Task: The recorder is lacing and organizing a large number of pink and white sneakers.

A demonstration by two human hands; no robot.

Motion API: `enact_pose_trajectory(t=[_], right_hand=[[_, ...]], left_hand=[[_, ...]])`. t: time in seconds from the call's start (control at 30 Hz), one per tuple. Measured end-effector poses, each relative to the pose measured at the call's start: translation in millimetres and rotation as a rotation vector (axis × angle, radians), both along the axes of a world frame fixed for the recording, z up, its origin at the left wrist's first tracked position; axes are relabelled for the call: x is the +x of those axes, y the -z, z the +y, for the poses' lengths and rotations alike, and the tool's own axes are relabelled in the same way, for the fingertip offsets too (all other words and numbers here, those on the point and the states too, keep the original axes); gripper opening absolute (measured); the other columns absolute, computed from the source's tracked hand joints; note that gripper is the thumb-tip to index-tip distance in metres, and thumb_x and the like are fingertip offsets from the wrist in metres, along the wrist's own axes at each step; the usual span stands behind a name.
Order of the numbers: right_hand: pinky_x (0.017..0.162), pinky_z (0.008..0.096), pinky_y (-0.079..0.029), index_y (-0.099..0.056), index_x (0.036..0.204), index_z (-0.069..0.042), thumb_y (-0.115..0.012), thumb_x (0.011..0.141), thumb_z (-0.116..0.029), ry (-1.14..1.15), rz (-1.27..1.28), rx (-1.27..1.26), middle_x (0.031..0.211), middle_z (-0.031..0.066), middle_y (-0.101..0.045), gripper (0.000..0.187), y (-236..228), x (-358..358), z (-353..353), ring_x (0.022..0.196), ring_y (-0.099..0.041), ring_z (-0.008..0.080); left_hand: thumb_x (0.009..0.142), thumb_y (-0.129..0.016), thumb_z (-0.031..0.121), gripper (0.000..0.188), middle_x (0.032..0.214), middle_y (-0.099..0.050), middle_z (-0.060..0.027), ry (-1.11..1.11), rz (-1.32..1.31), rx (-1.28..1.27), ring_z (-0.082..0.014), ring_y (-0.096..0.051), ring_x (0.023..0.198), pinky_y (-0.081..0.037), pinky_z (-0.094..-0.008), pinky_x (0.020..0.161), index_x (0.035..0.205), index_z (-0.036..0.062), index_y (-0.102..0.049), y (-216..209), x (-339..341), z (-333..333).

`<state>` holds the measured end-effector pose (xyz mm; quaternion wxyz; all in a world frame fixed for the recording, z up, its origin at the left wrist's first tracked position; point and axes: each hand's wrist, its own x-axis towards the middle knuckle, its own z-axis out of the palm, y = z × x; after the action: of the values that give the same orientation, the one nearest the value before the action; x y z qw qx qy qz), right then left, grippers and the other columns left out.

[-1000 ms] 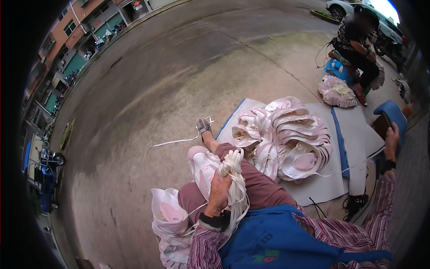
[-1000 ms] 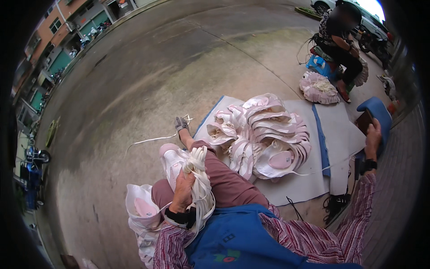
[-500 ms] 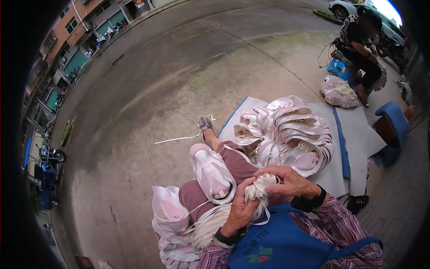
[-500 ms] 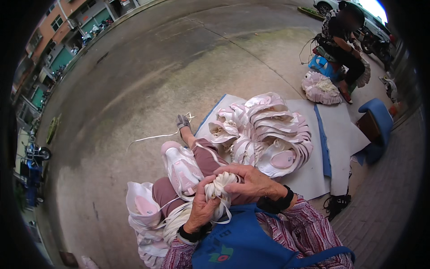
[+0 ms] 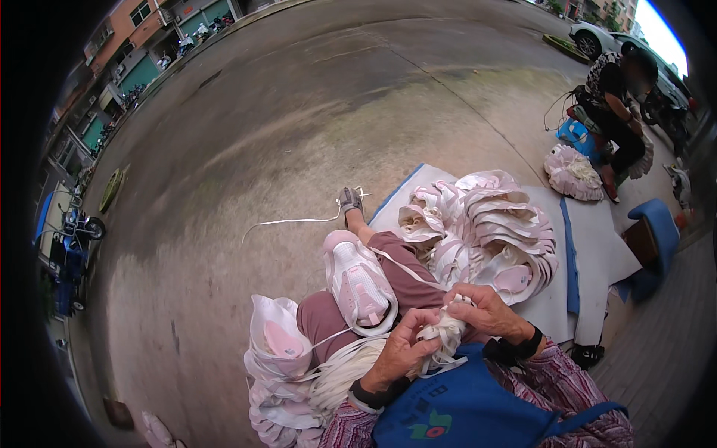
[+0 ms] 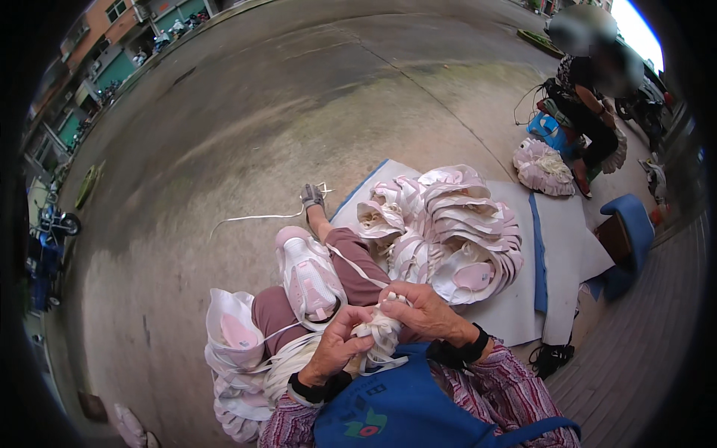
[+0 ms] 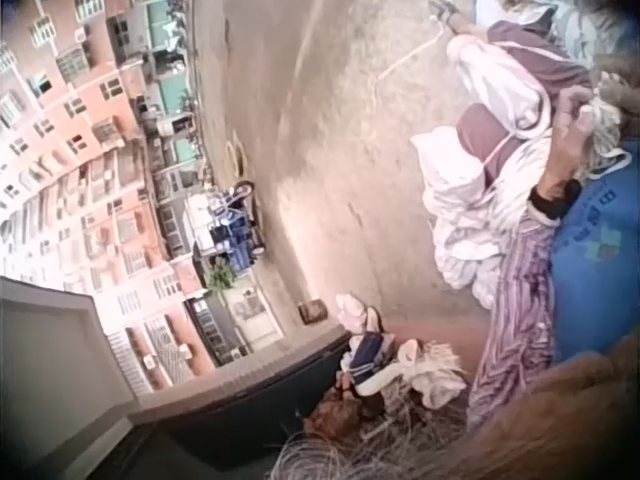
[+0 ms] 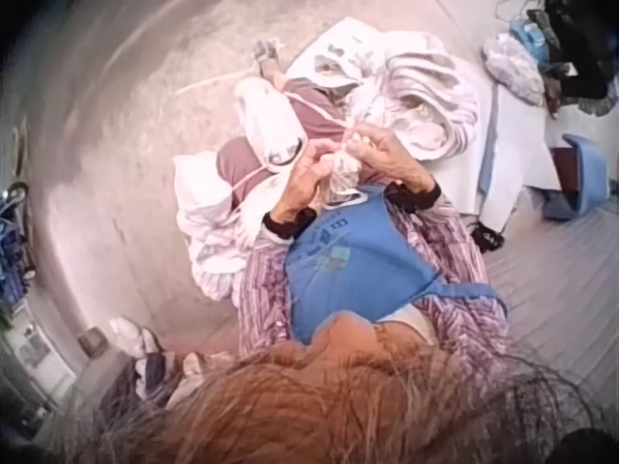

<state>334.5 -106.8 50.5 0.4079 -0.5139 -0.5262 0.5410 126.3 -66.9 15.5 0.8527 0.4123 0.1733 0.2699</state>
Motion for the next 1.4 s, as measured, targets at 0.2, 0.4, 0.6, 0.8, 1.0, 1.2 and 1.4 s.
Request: enact_pose_trajectory(t=[0.2,0.4,0.6,0.8,1.0,1.2,1.4], right_hand=[[0.073,0.0244,-0.043,-0.061,0.1,-0.001,-0.055,0.094,-0.018,0.108,0.145,-0.127,0.086,-0.0018,-0.059,0.019,7,1,-1,0.081,-0.052,0.0071],[0.076,0.0234,-0.043,-0.065,0.1,-0.001,-0.058,0.091,-0.017,-0.112,-0.083,0.088,0.092,0.001,-0.061,0.02,-4,10,5,0.084,-0.053,0.0073],[0.069,0.0223,-0.044,-0.064,0.093,-0.002,-0.058,0.094,-0.025,0.006,0.124,-0.126,0.083,-0.0017,-0.059,0.024,6,7,-2,0.078,-0.053,0.0053],[0.065,0.0223,-0.044,-0.064,0.092,-0.003,-0.056,0.095,-0.023,-0.005,0.114,-0.112,0.081,-0.0013,-0.059,0.022,9,5,-2,0.075,-0.053,0.0049],[0.07,0.0269,-0.046,-0.064,0.091,0.0,-0.056,0.092,-0.02,0.104,-0.128,-0.014,0.081,0.0054,-0.062,0.021,13,1,1,0.077,-0.057,0.0122],[0.07,0.0288,-0.047,-0.065,0.09,0.0,-0.056,0.091,-0.021,0.163,-0.213,0.041,0.081,0.0084,-0.063,0.024,10,-4,3,0.077,-0.059,0.0145],[0.065,0.0252,-0.046,-0.066,0.092,-0.001,-0.054,0.093,-0.024,0.199,0.027,-0.19,0.08,0.0027,-0.063,0.026,28,6,13,0.073,-0.057,0.0095]], left_hand=[[0.088,-0.061,-0.001,0.022,0.124,-0.051,-0.0092,-0.017,0.037,0.099,-0.0137,-0.053,0.106,-0.046,-0.0272,0.09,0.102,0.0062,-0.046,12,5,-1],[0.087,-0.063,0.001,0.032,0.118,-0.052,-0.0093,-0.106,0.031,0.106,-0.0144,-0.052,0.107,-0.044,-0.0272,0.092,0.113,0.0053,-0.045,18,9,-6],[0.086,-0.065,0.005,0.051,0.119,-0.051,-0.0095,0.009,0.031,0.068,-0.0137,-0.051,0.109,-0.043,-0.0292,0.094,0.13,0.0034,-0.04,-3,8,-1],[0.088,-0.062,0.003,0.026,0.121,-0.05,-0.0075,0.087,0.058,0.032,-0.0133,-0.049,0.107,-0.042,-0.0284,0.093,0.111,0.0066,-0.049,6,5,-1],[0.085,-0.066,0.007,0.028,0.107,-0.052,-0.0066,-0.072,0.193,0.288,-0.015,-0.052,0.096,-0.043,-0.026,0.085,0.108,0.0047,-0.05,5,16,-6],[0.082,-0.065,0.003,0.026,0.11,-0.051,-0.0108,-0.067,0.261,0.295,-0.0199,-0.053,0.1,-0.043,-0.0278,0.085,0.104,0.0062,-0.051,14,20,-3],[0.077,-0.066,-0.001,0.026,0.119,-0.047,-0.0158,-0.206,0.275,0.821,-0.0276,-0.05,0.108,-0.041,-0.0334,0.091,0.099,0.0071,-0.052,16,26,-3]])
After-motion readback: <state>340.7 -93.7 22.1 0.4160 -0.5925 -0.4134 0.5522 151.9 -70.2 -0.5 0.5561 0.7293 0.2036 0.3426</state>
